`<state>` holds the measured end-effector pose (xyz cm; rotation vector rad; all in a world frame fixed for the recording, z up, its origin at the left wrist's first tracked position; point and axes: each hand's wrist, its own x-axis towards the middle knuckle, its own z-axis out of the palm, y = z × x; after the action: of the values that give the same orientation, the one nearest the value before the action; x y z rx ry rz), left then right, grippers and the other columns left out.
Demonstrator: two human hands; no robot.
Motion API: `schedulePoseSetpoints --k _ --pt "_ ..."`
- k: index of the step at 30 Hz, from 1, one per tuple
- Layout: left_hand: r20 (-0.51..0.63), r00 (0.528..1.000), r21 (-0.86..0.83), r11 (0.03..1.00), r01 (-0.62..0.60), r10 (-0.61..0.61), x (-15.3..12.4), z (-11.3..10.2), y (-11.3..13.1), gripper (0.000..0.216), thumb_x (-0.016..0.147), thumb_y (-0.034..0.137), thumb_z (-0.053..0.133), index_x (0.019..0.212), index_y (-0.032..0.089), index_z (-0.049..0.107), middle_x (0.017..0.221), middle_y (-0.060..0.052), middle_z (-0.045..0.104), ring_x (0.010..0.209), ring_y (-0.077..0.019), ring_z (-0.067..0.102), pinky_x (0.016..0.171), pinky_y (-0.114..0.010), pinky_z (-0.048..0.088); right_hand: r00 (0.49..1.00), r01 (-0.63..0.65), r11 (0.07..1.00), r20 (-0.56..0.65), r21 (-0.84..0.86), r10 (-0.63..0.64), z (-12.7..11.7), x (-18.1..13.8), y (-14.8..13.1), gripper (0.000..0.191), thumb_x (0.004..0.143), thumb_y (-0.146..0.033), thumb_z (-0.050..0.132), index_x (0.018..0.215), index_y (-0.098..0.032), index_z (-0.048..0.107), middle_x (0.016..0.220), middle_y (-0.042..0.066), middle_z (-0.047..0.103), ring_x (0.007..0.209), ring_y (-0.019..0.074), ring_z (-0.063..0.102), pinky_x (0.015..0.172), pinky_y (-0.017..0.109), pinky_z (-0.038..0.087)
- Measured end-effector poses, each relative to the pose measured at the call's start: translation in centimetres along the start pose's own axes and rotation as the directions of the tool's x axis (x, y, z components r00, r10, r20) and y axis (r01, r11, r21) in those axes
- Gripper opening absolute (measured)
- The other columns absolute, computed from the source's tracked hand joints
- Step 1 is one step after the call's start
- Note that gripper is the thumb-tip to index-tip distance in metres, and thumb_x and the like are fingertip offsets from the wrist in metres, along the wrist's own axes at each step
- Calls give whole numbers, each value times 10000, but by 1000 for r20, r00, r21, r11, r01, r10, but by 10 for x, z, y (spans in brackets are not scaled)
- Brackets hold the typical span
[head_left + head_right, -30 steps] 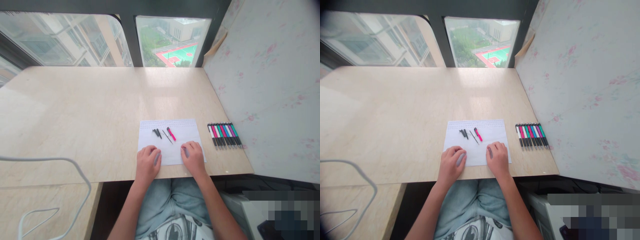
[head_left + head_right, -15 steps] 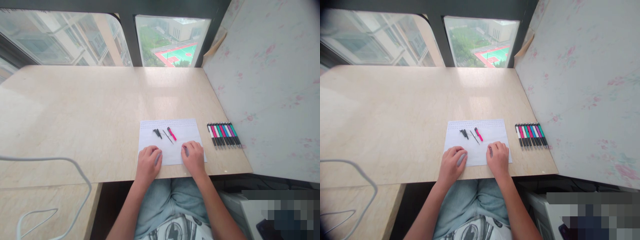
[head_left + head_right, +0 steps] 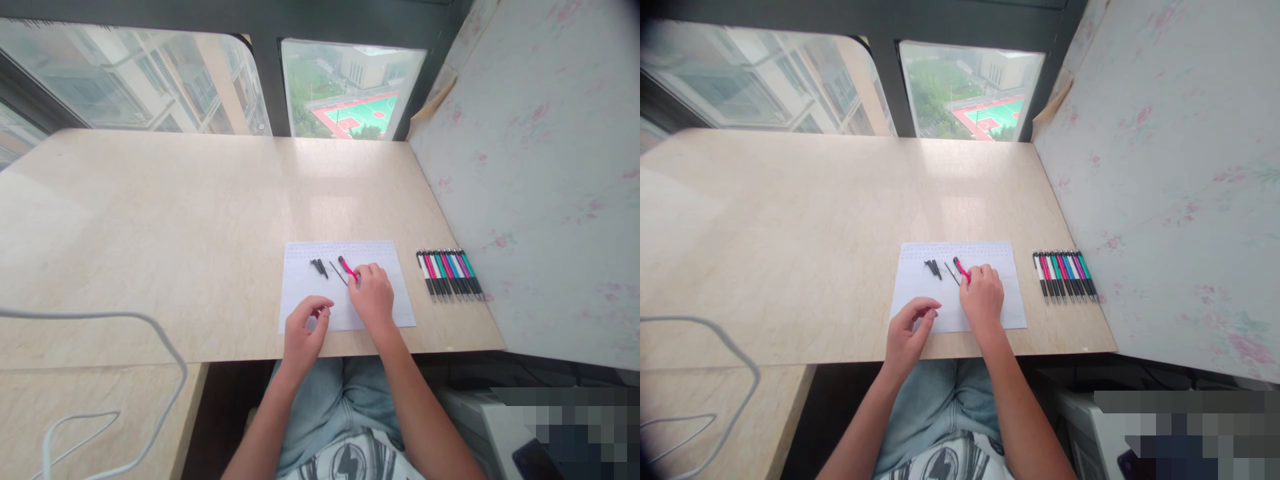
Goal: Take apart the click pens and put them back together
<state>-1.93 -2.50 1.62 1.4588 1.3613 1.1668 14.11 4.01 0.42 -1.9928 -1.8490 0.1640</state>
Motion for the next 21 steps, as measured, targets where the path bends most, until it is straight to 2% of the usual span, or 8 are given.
schedulePoseSetpoints --k 2,5,9,12,15,18,20,21 --pt "28 999 -63 997 48 -46 -1 4 2 138 909 234 556 948 194 682 921 -63 703 839 -193 647 777 -321 504 999 -35 997 -17 70 36 -3 0 2 183 900 -268 505 885 -183 666 920 102 647 879 249 562 737 341 404" --pt "46 992 -154 981 122 -116 3 10 5 137 901 252 567 942 194 684 920 -66 706 816 -187 647 771 -317 506 995 -100 941 16 324 100 -11 -5 5 223 920 -314 483 906 -190 668 895 80 678 804 221 591 731 333 429" --pt "59 970 -251 937 241 -234 19 13 10 181 871 293 617 1012 198 681 903 -62 714 738 -169 624 707 -297 494 968 -232 671 233 705 90 -21 -17 4 350 957 -436 445 807 -198 653 752 32 667 691 184 604 645 289 457" --pt "76 955 -290 910 297 -288 35 16 15 222 810 322 697 994 198 705 858 -52 702 695 -162 598 654 -278 468 953 -284 524 295 803 65 -23 -24 -2 370 944 -476 477 753 -199 631 680 5 613 636 160 568 604 267 452" --pt "87 945 -333 885 326 -315 41 21 17 200 783 355 727 887 185 725 824 -53 689 721 -167 592 630 -258 440 951 -285 468 307 836 32 -22 -27 -8 327 931 -467 510 827 -196 660 679 -2 603 641 154 564 597 259 452" --pt "68 913 -470 794 385 -402 34 30 17 255 789 394 721 911 170 728 763 -38 659 689 -143 570 586 -231 400 939 -301 439 343 847 -17 -24 -27 -11 290 912 -460 547 947 -194 658 705 3 638 656 162 603 602 262 470" --pt "32 878 -581 706 405 -477 26 35 15 286 765 400 746 915 157 729 762 -36 651 679 -125 564 573 -218 388 934 -302 480 357 824 -25 -27 -26 -10 275 906 -455 556 954 -197 639 730 13 671 662 169 630 616 272 483" --pt "10 859 -632 662 402 -512 22 36 15 298 746 396 766 910 151 727 779 -40 656 686 -120 570 574 -213 389 937 -285 529 347 799 -21 -28 -25 -9 265 909 -449 553 946 -199 635 737 18 683 667 173 639 629 279 488"
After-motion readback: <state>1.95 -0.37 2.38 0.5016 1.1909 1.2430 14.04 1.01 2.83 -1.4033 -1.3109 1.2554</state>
